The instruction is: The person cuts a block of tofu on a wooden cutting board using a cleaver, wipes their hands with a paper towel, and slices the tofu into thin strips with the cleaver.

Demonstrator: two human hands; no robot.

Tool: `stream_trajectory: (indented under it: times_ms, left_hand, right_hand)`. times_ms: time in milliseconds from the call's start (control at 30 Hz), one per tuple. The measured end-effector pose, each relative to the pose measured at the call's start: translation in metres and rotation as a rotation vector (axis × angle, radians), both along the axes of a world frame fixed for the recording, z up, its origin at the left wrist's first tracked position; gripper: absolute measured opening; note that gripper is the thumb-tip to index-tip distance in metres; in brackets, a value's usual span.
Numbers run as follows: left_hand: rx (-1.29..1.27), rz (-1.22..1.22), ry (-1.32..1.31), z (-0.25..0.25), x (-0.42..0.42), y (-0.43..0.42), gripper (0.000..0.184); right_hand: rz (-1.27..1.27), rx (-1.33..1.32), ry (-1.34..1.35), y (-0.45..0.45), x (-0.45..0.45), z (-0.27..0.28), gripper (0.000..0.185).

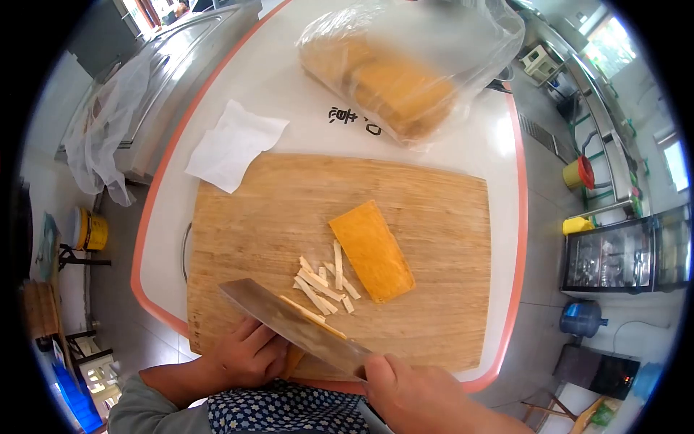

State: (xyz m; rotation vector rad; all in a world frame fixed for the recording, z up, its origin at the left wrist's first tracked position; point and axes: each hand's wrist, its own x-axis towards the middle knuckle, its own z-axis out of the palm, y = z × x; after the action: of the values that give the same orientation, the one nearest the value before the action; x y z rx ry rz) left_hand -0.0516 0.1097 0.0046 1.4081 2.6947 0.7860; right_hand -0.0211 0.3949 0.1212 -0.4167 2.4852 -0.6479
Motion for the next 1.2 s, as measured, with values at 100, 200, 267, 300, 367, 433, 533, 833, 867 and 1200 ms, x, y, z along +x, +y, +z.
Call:
stream_trajectory:
  times_ms: [100,200,267,300,367,433,533,833,867,1200]
  left_hand:
    - [0.021,0.008,-0.002,-0.002,0.000,0.000,0.042]
    - [0.037,0.022,-0.011,-0.001,0.001,0.002,0.044]
    - [0.042,0.030,-0.016,0.002,0.000,0.005,0.044]
    - [0.030,0.033,0.002,0.004,-0.001,0.006,0.044]
    - [0.022,0.050,0.027,0.005,-0.002,0.007,0.044]
    - [0.039,0.052,0.048,0.004,0.001,0.004,0.045]
    - [0.045,0.065,0.006,-0.002,0.005,0.002,0.041]
    - [0.006,0.007,-0.005,0.002,0.001,-0.001,0.036]
    - [0.005,0.007,-0.007,0.003,0.000,-0.001,0.036]
    - [0.038,0.013,-0.005,0.002,-0.002,-0.001,0.046]
  right_hand:
    - [0.021,0.009,-0.023,-0.005,-0.010,-0.004,0.022]
    - [0.032,-0.016,-0.067,-0.015,-0.028,-0.016,0.021]
    - [0.042,-0.055,-0.091,-0.020,-0.033,-0.025,0.021]
    - [0.011,-0.022,-0.046,-0.024,-0.035,-0.029,0.021]
    - [-0.007,0.016,0.007,-0.023,-0.037,-0.024,0.022]
    - [-0.134,-0.063,-0.007,-0.013,-0.035,-0.007,0.025]
    - [-0.080,-0.005,-0.004,-0.007,-0.017,0.011,0.027]
    - [-0.054,-0.044,-0.007,-0.006,0.005,0.003,0.015]
    - [-0.054,-0.044,-0.008,-0.006,0.006,0.002,0.015]
    - [0.004,0.035,-0.078,-0.014,-0.020,-0.003,0.025]
